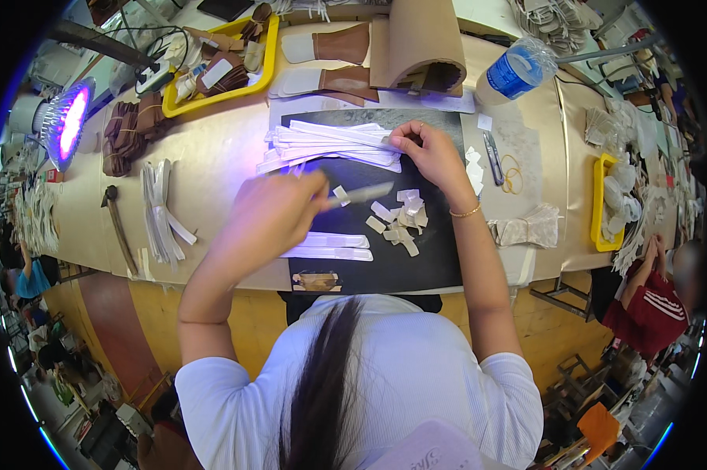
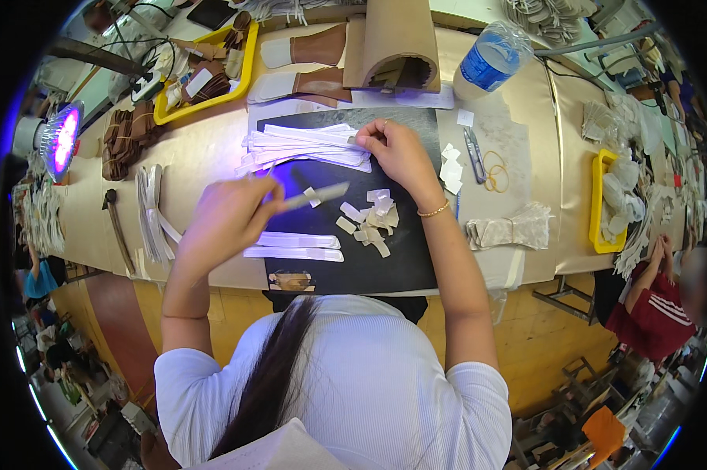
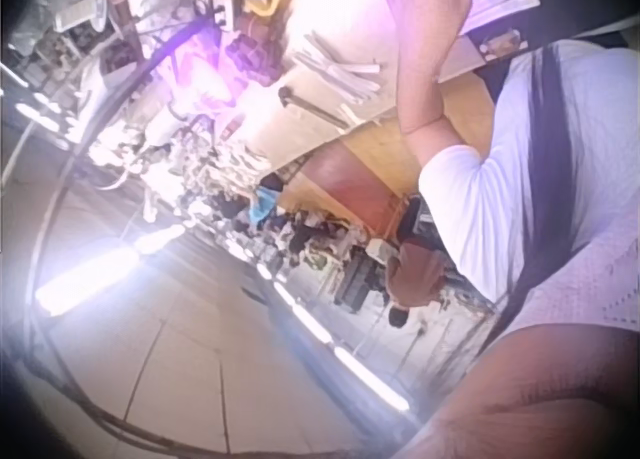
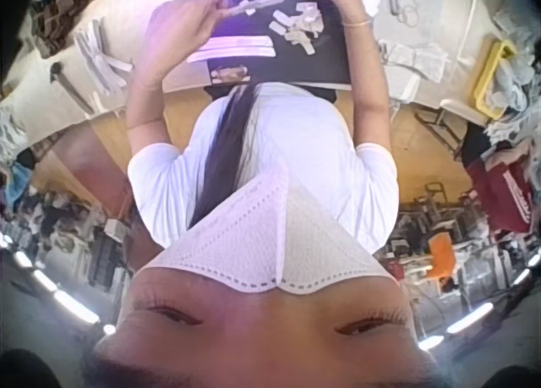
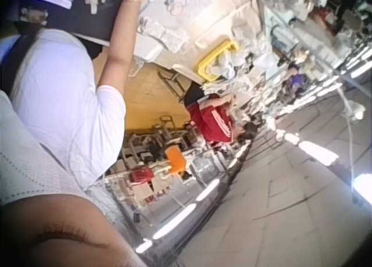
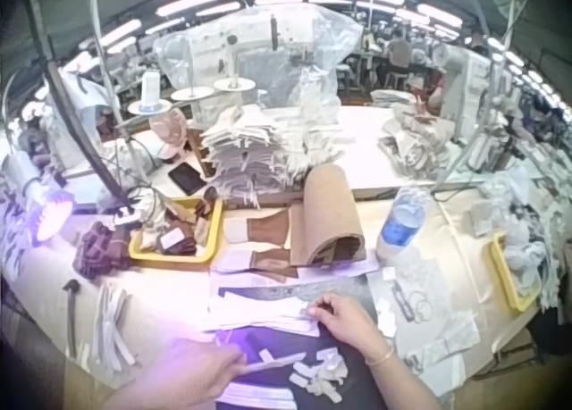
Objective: The person repeatedly folds small white fabric strips into compact shapes and stacks them on a black mat. The person also handles a clear plastic bag and a rubber band, placing the bag aside and using the band to secure a bundle of strips.
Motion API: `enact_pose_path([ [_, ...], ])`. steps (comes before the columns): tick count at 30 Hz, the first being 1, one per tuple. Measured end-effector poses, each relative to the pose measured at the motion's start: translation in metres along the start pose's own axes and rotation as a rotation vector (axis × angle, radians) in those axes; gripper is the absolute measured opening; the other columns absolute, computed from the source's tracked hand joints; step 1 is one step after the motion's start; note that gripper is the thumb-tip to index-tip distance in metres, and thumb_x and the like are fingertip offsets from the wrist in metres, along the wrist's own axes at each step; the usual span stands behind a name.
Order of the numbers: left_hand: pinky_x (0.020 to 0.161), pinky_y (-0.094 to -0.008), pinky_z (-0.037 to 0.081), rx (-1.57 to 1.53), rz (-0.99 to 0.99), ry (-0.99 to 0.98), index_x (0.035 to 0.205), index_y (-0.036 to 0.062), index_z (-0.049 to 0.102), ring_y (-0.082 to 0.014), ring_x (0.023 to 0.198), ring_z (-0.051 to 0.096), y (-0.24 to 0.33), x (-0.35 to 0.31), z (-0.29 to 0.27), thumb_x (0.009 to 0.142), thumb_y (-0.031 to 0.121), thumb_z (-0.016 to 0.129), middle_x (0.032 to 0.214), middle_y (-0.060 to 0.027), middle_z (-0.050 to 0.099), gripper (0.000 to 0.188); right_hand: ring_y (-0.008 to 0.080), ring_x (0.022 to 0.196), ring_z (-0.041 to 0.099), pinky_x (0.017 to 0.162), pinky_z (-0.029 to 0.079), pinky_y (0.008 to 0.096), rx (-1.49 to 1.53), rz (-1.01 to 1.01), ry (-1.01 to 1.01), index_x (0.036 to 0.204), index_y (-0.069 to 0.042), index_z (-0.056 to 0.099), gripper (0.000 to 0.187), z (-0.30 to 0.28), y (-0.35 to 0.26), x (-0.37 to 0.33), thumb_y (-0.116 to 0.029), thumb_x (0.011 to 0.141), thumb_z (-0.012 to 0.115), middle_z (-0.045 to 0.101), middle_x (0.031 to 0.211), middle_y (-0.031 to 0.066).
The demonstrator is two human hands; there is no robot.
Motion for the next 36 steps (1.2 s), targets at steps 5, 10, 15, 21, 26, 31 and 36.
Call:
enact_pose_path([
  [5, 0.065, -0.0457, 0.048, 0.021, 0.038, -0.259, 0.087, 0.0096, 0.065, -0.0348, 0.073, 0.065, 0.0, -0.036, 0.008, 0.089, 0.02, 0.063, 0.072, -0.0146, 0.065, 0.011, 0.0111, 0.076, 0.062, 0.071, 0.05, 0.0265, -0.055, 0.032, -0.059, 0.098, -0.001, 0.072, 0.019, 0.006, 0.005, 0.01, -0.017, 0.089, 0.073, 0.072, 0.086, 0.0041],
  [10, 0.067, -0.0443, 0.048, -0.091, -0.051, -0.35, 0.085, 0.0077, 0.066, -0.0339, 0.075, 0.067, -0.041, -0.016, 0.084, 0.086, 0.022, 0.068, 0.076, -0.0122, 0.068, 0.014, 0.0117, 0.076, 0.064, 0.073, 0.052, 0.0274, -0.082, 0.04, -0.068, 0.096, -0.001, 0.072, 0.019, 0.008, 0.004, 0.018, -0.016, 0.086, 0.076, 0.072, 0.086, 0.005],
  [15, 0.065, -0.0434, 0.048, -0.169, -0.116, -0.3, 0.089, 0.0075, 0.063, -0.0333, 0.073, 0.065, -0.054, -0.01, 0.098, 0.083, 0.024, 0.072, 0.075, -0.011, 0.067, 0.02, 0.0126, 0.075, 0.065, 0.072, 0.053, 0.0285, -0.134, 0.071, -0.076, 0.096, 0.0, 0.072, 0.019, 0.008, -0.004, 0.018, -0.015, 0.084, 0.076, 0.072, 0.085, 0.0059],
  [21, 0.063, -0.0348, 0.046, -0.504, -0.173, -0.233, 0.102, 0.0058, 0.056, -0.0229, 0.067, 0.061, -0.053, 0.001, 0.084, 0.088, 0.018, 0.067, 0.071, -0.0089, 0.061, 0.022, 0.0135, 0.074, 0.065, 0.072, 0.053, 0.0287, -0.141, 0.061, -0.046, 0.094, -0.001, 0.072, 0.017, 0.007, -0.003, 0.017, -0.014, 0.083, 0.076, 0.072, 0.083, 0.0065],
  [26, 0.059, -0.0228, 0.041, -1.116, -0.144, -0.164, 0.105, 0.0041, 0.056, -0.0056, 0.068, 0.051, -0.053, 0.021, 0.085, 0.094, 0.012, 0.059, 0.081, -0.0004, 0.058, 0.014, 0.0142, 0.072, 0.065, 0.07, 0.052, 0.0296, -0.169, 0.04, -0.021, 0.09, -0.001, 0.07, 0.018, 0.011, -0.002, 0.018, -0.016, 0.082, 0.077, 0.072, 0.082, 0.0074],
  [31, 0.067, -0.0227, 0.047, -1.432, -0.163, -0.13, 0.115, 0.0011, 0.057, -0.0096, 0.073, 0.057, -0.05, 0.038, 0.089, 0.102, 0.009, 0.049, 0.09, -0.0055, 0.063, 0.017, 0.0215, 0.076, 0.063, 0.074, 0.046, 0.0383, -0.475, -0.028, 0.12, 0.091, -0.006, 0.066, 0.026, 0.008, -0.005, 0.013, -0.023, 0.078, 0.081, 0.068, 0.083, 0.0067],
  [36, 0.091, -0.0329, 0.054, -1.75, -0.141, -0.081, 0.138, -0.0027, 0.047, -0.0239, 0.104, 0.066, -0.047, 0.046, 0.087, 0.104, 0.008, 0.046, 0.124, -0.0203, 0.061, 0.036, 0.02, 0.086, 0.061, 0.074, 0.048, 0.0305, -0.64, -0.072, 0.223, 0.097, -0.006, 0.065, 0.029, 0.001, -0.011, 0.005, -0.02, 0.078, 0.081, 0.063, 0.089, 0.0048],
])
Point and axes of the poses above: each hand's wrist, its own x-axis towards the middle knuckle, its own z-axis out of the palm, y = z × x, the point moved 8 cm from there along x, towards the middle knuckle
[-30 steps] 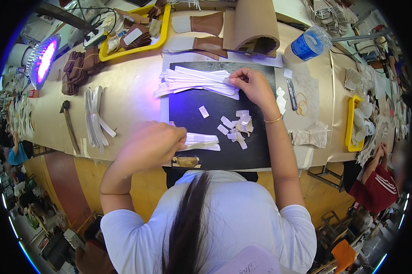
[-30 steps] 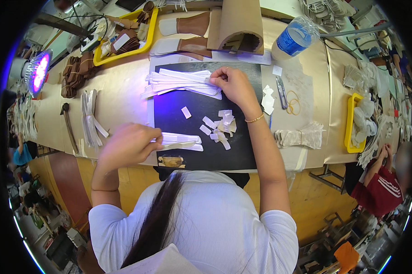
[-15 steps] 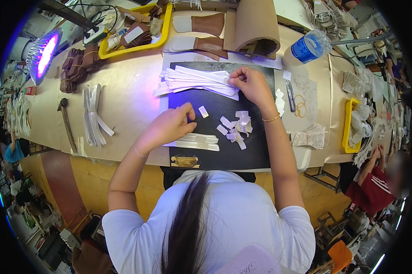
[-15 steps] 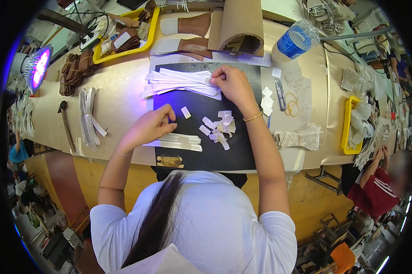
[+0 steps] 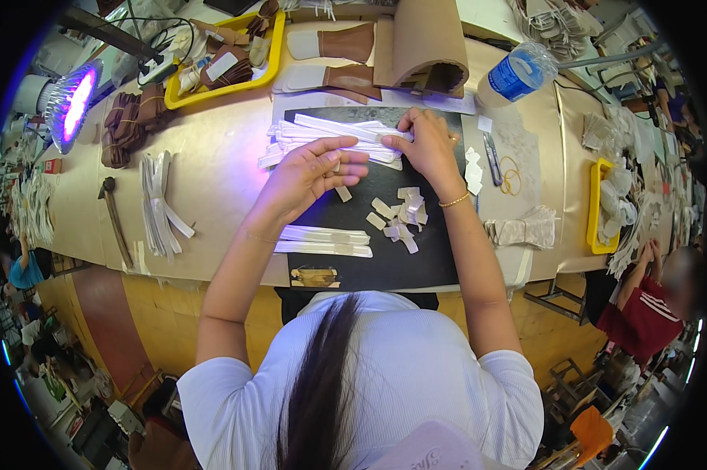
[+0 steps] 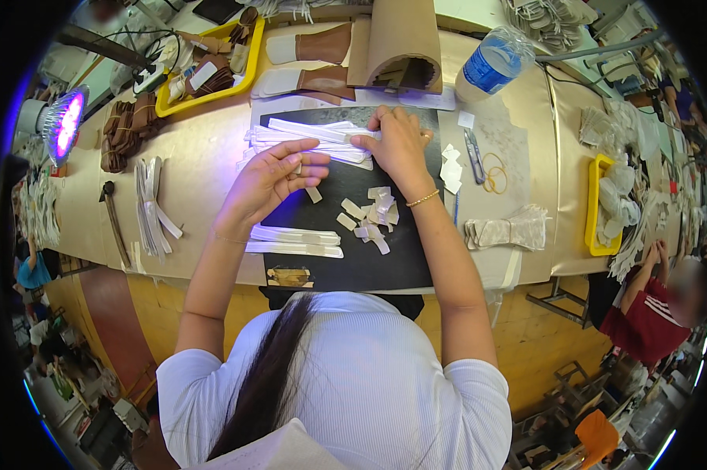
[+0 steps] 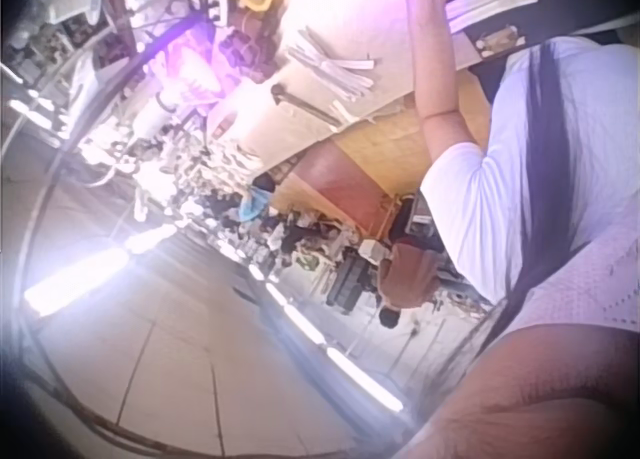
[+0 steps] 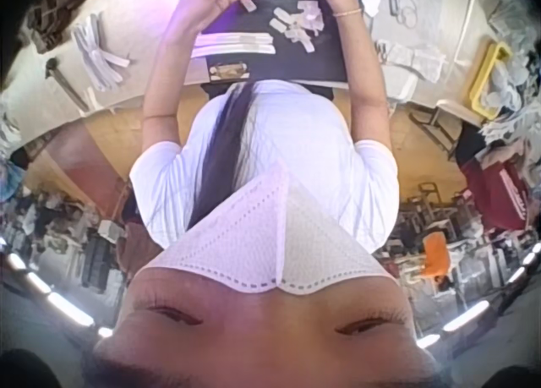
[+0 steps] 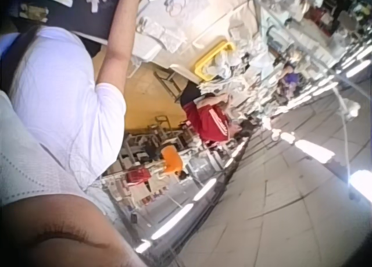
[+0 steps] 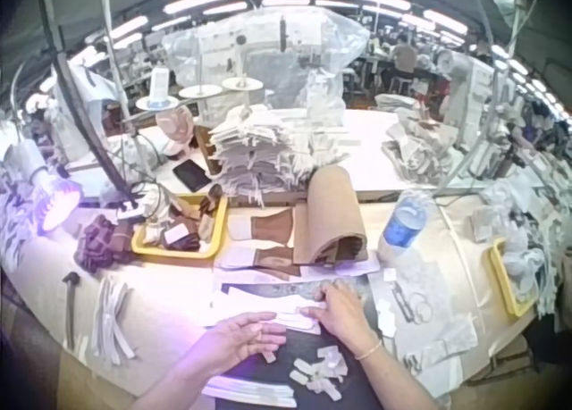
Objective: The person repeatedly folds small white fabric strips into compact shapes and stacks them on a black mat. The person also handles a clear plastic bag and a rubber band, placing the bag aside and using the band to secure a bundle of strips.
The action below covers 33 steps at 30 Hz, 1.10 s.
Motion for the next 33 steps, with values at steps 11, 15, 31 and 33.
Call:
enact_pose_path([
  [11, 0.115, -0.0443, 0.037, -0.227, 0.187, 0.0, 0.159, 0.0162, 0.019, -0.0311, 0.136, 0.046, -0.008, 0.009, 0.041, 0.105, 0.011, 0.041, 0.156, -0.0236, 0.033, 0.058, 0.0165, 0.077, 0.057, 0.07, 0.048, 0.0296, 0.724, -0.198, 0.006, 0.094, -0.003, 0.066, 0.017, -0.042, -0.059, -0.051, -0.014, 0.086, 0.075, 0.059, 0.084, 0.0066],
  [15, 0.111, -0.0405, 0.039, -0.199, 0.245, 0.015, 0.16, 0.0184, 0.014, -0.0282, 0.138, 0.044, -0.009, 0.012, 0.055, 0.107, 0.018, 0.039, 0.158, -0.0204, 0.032, 0.06, 0.0101, 0.074, 0.055, 0.07, 0.048, 0.0272, 1.045, -0.069, -0.09, 0.092, -0.004, 0.066, 0.013, -0.019, -0.046, -0.053, -0.012, 0.088, 0.075, 0.062, 0.085, 0.0021],
  [31, 0.084, -0.0404, 0.048, 1.661, 0.701, 0.078, 0.097, 0.002, 0.072, -0.0308, 0.089, 0.064, 0.044, 0.054, 0.025, 0.085, 0.016, 0.072, 0.09, -0.0107, 0.068, 0.018, 0.0127, 0.08, 0.069, 0.073, 0.055, 0.0234, 1.322, 0.323, 0.045, 0.105, 0.003, 0.066, 0.018, -0.023, 0.043, -0.064, -0.009, 0.092, 0.071, 0.071, 0.093, 0.0083],
  [33, 0.08, -0.0371, 0.049, 1.576, 0.703, 0.098, 0.096, 0.001, 0.071, -0.0259, 0.084, 0.065, 0.057, 0.045, 0.022, 0.086, 0.014, 0.072, 0.088, -0.0104, 0.068, 0.016, 0.0119, 0.078, 0.068, 0.072, 0.054, 0.0235, 1.279, 0.285, 0.081, 0.105, 0.002, 0.066, 0.019, -0.024, 0.044, -0.058, -0.01, 0.091, 0.072, 0.071, 0.091, 0.0072],
])
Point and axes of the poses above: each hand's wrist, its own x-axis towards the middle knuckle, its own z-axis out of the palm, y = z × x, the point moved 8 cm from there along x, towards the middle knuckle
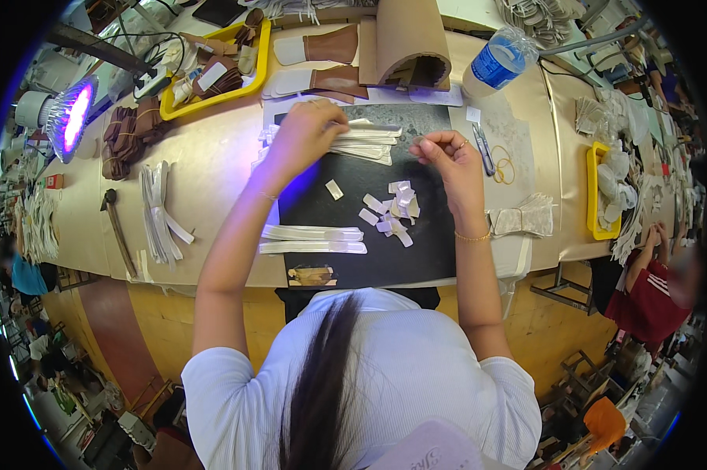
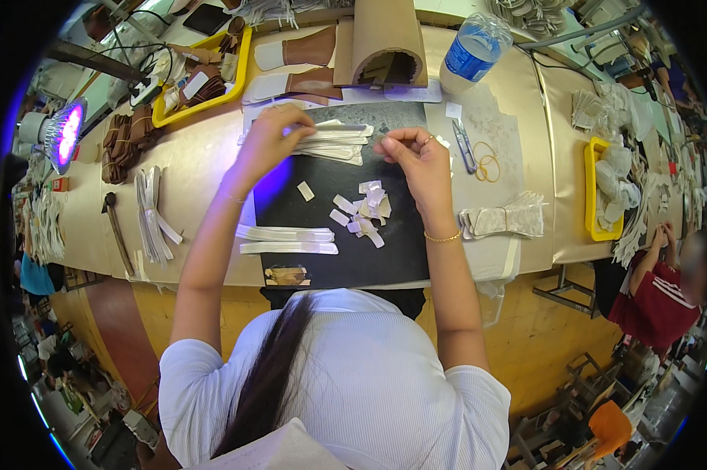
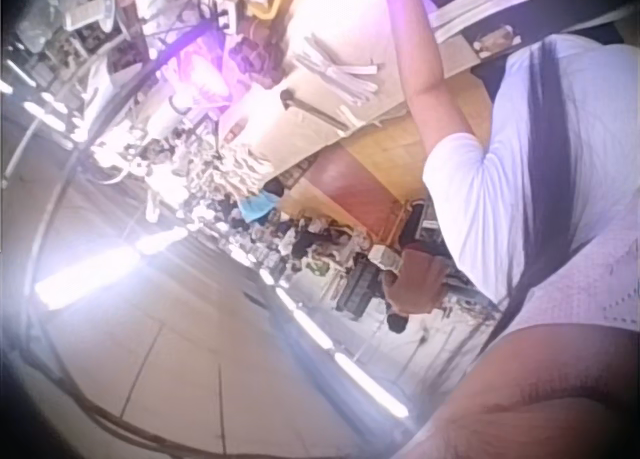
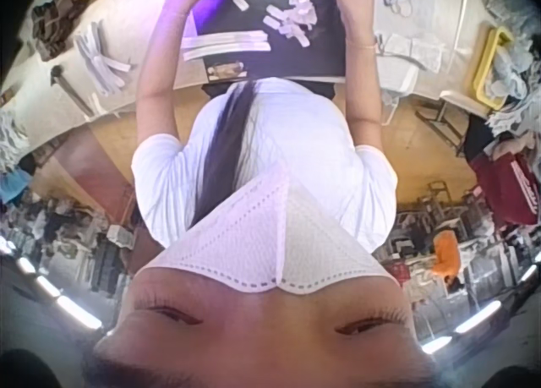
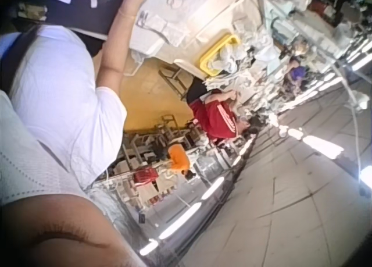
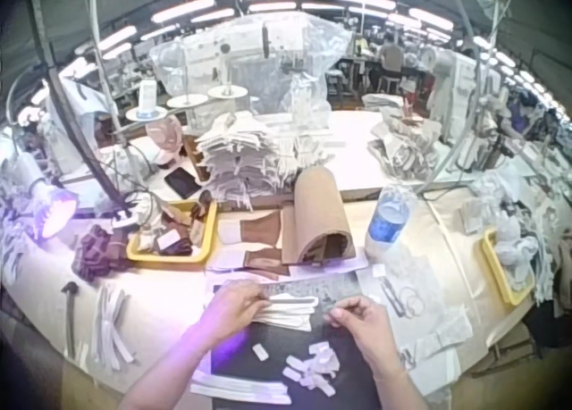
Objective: The person repeatedly folds small white fabric strips into compact shapes and stacks them on a black mat. The person also handles a clear plastic bag and a rubber band, placing the bag aside and using the band to secure a bundle of strips.
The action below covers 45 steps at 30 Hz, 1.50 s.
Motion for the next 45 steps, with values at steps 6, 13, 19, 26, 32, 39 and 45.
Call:
enact_pose_path([
  [6, 0.062, -0.0231, 0.047, -0.386, -0.462, -0.042, 0.095, 0.0012, 0.072, -0.0082, 0.069, 0.06, 0.003, -0.045, -0.079, 0.09, 0.01, 0.069, 0.08, -0.0036, 0.067, 0.01, 0.0099, 0.073, 0.066, 0.066, 0.052, 0.0234, -0.232, 0.065, -0.152, 0.106, 0.0, 0.067, 0.02, 0.022, 0.002, 0.025, -0.012, 0.091, 0.072, 0.071, 0.087, 0.0043],
  [13, 0.074, -0.0318, 0.049, -0.432, -0.366, -0.509, 0.094, 0.0035, 0.072, -0.021, 0.082, 0.06, 0.037, -0.125, -0.005, 0.084, 0.014, 0.074, 0.086, -0.0076, 0.063, 0.014, 0.0104, 0.068, 0.065, 0.064, 0.051, 0.0265, -0.53, 0.053, -0.369, 0.104, 0.0, 0.068, 0.023, 0.064, 0.025, 0.074, -0.01, 0.085, 0.075, 0.071, 0.077, 0.0059],
  [19, 0.09, -0.0362, 0.045, -0.285, -0.365, -0.318, 0.098, 0.0042, 0.071, -0.0293, 0.101, 0.054, 0.03, -0.134, -0.009, 0.081, 0.02, 0.077, 0.099, -0.0115, 0.056, 0.023, 0.0088, 0.063, 0.062, 0.056, 0.046, 0.0243, -0.74, 0.12, -0.414, 0.107, 0.0, 0.065, 0.029, 0.076, 0.027, 0.084, -0.009, 0.082, 0.078, 0.071, 0.076, 0.0058],
  [26, 0.092, -0.0388, 0.046, -0.136, -0.271, -0.085, 0.108, 0.0047, 0.069, -0.0298, 0.106, 0.057, 0.023, -0.073, -0.012, 0.087, 0.019, 0.072, 0.108, -0.0121, 0.059, 0.026, 0.0114, 0.064, 0.066, 0.058, 0.051, 0.0278, -0.809, 0.154, -0.402, 0.103, 0.0, 0.067, 0.03, 0.076, 0.023, 0.085, -0.011, 0.079, 0.08, 0.072, 0.078, 0.008],
  [32, 0.096, -0.0426, 0.045, 0.071, -0.053, 0.047, 0.109, 0.0037, 0.068, -0.032, 0.11, 0.057, 0.023, -0.041, 0.012, 0.088, 0.016, 0.07, 0.115, -0.0122, 0.061, 0.024, 0.0129, 0.065, 0.068, 0.06, 0.053, 0.0284, -0.78, 0.166, -0.406, 0.1, -0.001, 0.068, 0.028, 0.076, 0.025, 0.085, -0.012, 0.078, 0.081, 0.072, 0.078, 0.0078],
  [39, 0.096, -0.0416, 0.044, 0.162, -0.001, 0.027, 0.104, 0.0045, 0.068, -0.0303, 0.109, 0.058, 0.027, -0.04, 0.023, 0.086, 0.013, 0.07, 0.116, -0.0104, 0.062, 0.021, 0.0149, 0.065, 0.068, 0.064, 0.053, 0.0305, -0.8, 0.108, -0.409, 0.1, -0.001, 0.067, 0.03, 0.075, 0.026, 0.086, -0.012, 0.076, 0.081, 0.072, 0.077, 0.0093],
  [45, 0.094, -0.0419, 0.043, 0.218, -0.005, 0.026, 0.114, 0.0063, 0.065, -0.0289, 0.109, 0.057, 0.032, -0.038, 0.025, 0.086, 0.013, 0.069, 0.112, -0.0098, 0.061, 0.029, 0.015, 0.068, 0.069, 0.065, 0.054, 0.0312, -0.793, 0.141, -0.402, 0.1, -0.001, 0.067, 0.03, 0.075, 0.027, 0.085, -0.013, 0.076, 0.081, 0.073, 0.078, 0.0094],
])
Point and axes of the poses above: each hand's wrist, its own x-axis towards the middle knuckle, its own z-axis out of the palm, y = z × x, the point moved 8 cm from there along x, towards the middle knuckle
